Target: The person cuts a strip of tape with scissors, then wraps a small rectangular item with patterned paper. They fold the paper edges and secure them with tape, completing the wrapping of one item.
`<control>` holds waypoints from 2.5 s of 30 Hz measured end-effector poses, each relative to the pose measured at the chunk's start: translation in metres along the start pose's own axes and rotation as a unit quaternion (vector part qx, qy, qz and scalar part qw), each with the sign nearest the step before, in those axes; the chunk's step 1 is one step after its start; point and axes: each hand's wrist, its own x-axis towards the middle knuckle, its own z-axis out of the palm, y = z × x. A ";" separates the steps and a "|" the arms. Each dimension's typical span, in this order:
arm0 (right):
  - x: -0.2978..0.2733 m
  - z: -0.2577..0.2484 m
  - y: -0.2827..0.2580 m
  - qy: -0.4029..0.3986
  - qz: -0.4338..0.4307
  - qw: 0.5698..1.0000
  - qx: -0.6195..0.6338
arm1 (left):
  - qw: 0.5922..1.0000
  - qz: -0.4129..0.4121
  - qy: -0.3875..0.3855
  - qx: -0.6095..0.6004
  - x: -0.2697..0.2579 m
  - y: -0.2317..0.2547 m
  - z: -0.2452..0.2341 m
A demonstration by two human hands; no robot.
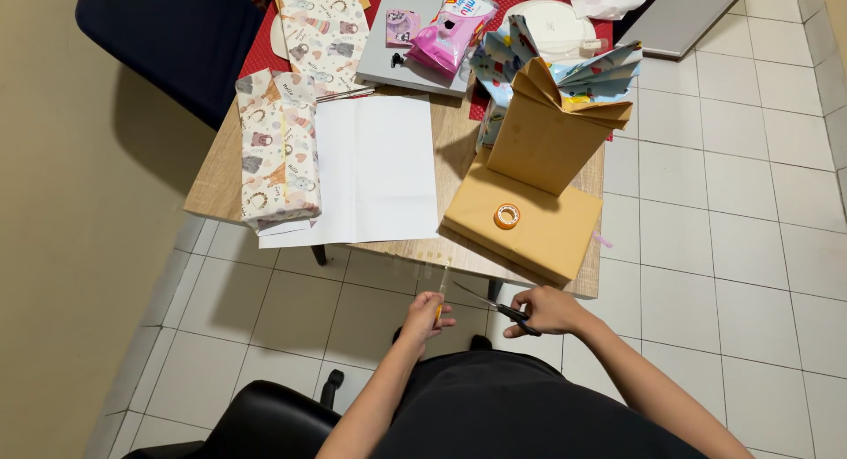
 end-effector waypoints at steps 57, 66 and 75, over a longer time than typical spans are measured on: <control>0.036 -0.043 0.051 0.314 0.089 0.895 -0.304 | 0.577 0.461 0.123 0.662 -0.010 0.212 0.103; -0.024 -0.049 -0.008 0.380 0.181 0.903 -0.088 | 0.717 0.556 0.176 0.383 -0.039 0.194 0.024; -0.038 0.013 -0.079 0.266 0.068 0.962 -0.002 | 0.929 0.214 0.264 0.147 -0.006 0.075 -0.105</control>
